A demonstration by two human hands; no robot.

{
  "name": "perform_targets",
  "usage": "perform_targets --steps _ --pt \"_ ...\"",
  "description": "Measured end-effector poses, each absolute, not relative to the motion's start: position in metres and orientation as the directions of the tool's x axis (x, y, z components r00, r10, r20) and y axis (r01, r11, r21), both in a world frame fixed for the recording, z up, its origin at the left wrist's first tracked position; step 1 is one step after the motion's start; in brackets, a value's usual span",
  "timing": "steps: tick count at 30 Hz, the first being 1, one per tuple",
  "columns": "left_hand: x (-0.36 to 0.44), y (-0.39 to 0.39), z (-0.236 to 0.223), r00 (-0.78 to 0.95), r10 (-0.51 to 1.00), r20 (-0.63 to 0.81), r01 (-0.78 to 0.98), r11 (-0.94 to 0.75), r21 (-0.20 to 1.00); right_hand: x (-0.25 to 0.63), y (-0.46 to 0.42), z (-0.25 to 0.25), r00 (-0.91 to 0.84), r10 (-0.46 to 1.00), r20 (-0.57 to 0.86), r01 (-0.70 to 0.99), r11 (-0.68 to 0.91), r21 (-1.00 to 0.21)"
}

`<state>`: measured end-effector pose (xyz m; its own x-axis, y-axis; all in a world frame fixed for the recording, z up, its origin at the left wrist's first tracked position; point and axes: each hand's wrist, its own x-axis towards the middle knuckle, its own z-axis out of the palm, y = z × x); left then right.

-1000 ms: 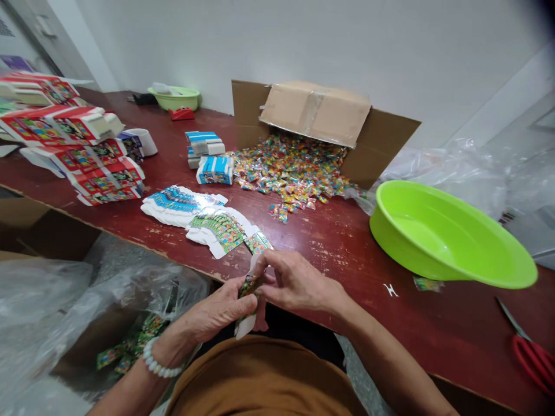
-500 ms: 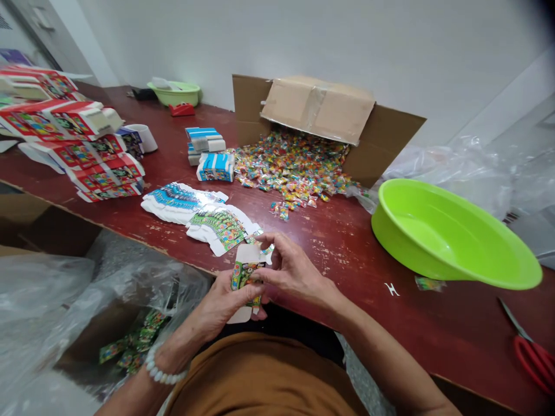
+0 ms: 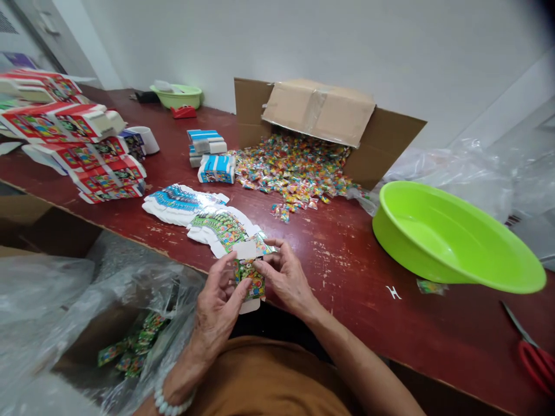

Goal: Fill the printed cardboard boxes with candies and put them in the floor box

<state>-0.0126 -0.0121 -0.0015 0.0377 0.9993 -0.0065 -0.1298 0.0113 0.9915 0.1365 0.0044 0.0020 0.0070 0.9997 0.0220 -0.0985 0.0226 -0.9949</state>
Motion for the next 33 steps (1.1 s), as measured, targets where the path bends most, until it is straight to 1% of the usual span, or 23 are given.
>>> perform_targets --steps 3,5,6,8,10,12,14,16,18,19,21,23,25,26,29,33 --pt "-0.015 -0.010 0.002 0.054 0.997 -0.048 -0.141 0.055 0.988 0.126 0.002 -0.009 0.067 0.993 0.092 -0.192 0.104 -0.976" --pt "-0.018 -0.007 0.003 0.075 0.993 -0.087 -0.167 0.099 0.981 0.126 0.003 -0.012 0.073 0.992 0.098 -0.174 0.110 -0.979" --pt "-0.019 -0.006 0.004 0.084 0.991 -0.106 -0.178 0.120 0.977 0.128 0.005 -0.011 0.055 0.996 0.077 -0.159 0.085 -0.984" --pt "-0.021 -0.004 0.003 0.099 0.987 -0.126 -0.190 0.143 0.971 0.135 0.009 -0.008 -0.020 1.000 -0.011 -0.158 -0.014 -0.987" --pt "-0.023 -0.002 0.000 0.120 0.985 -0.120 -0.180 0.140 0.974 0.141 0.013 -0.002 -0.104 0.990 -0.099 -0.207 -0.119 -0.971" --pt "-0.025 0.000 -0.003 0.141 0.985 -0.097 -0.151 0.118 0.981 0.144 0.017 0.002 -0.159 0.979 -0.130 -0.249 -0.167 -0.954" --pt "-0.025 0.001 -0.004 0.122 0.990 -0.064 -0.137 0.081 0.987 0.145 0.019 0.004 -0.184 0.979 -0.089 -0.217 -0.129 -0.968" --pt "-0.025 0.001 -0.003 0.077 0.994 -0.073 -0.198 0.087 0.976 0.142 0.019 0.004 -0.171 0.985 -0.002 -0.132 -0.025 -0.991" --pt "-0.024 0.000 0.001 0.106 0.979 -0.172 -0.296 0.196 0.935 0.139 0.016 0.001 -0.110 0.991 0.080 -0.075 0.072 -0.995" --pt "-0.023 -0.001 0.003 0.171 0.955 -0.244 -0.331 0.289 0.898 0.138 0.014 -0.001 -0.076 0.992 0.096 -0.073 0.090 -0.993" --pt "-0.022 -0.004 0.007 0.324 0.870 -0.371 -0.330 0.471 0.818 0.135 0.010 -0.004 -0.089 0.994 0.070 -0.080 0.063 -0.995" --pt "-0.021 -0.007 0.009 0.381 0.815 -0.436 -0.309 0.557 0.771 0.135 0.008 -0.005 -0.183 0.983 0.016 -0.065 0.004 -0.998" --pt "-0.020 -0.008 0.008 0.357 0.817 -0.453 -0.305 0.560 0.770 0.135 0.008 -0.003 -0.260 0.965 -0.026 -0.078 -0.048 -0.996" --pt "-0.020 -0.008 0.007 0.344 0.827 -0.445 -0.300 0.545 0.783 0.135 0.009 -0.001 -0.271 0.961 -0.046 -0.103 -0.077 -0.992" --pt "-0.020 -0.006 0.001 0.339 0.856 -0.390 -0.261 0.484 0.836 0.135 0.015 0.006 -0.247 0.965 -0.092 -0.148 -0.131 -0.980" --pt "-0.023 -0.002 -0.004 0.357 0.878 -0.318 -0.228 0.412 0.882 0.134 0.022 0.009 -0.215 0.972 -0.098 -0.143 -0.130 -0.981"
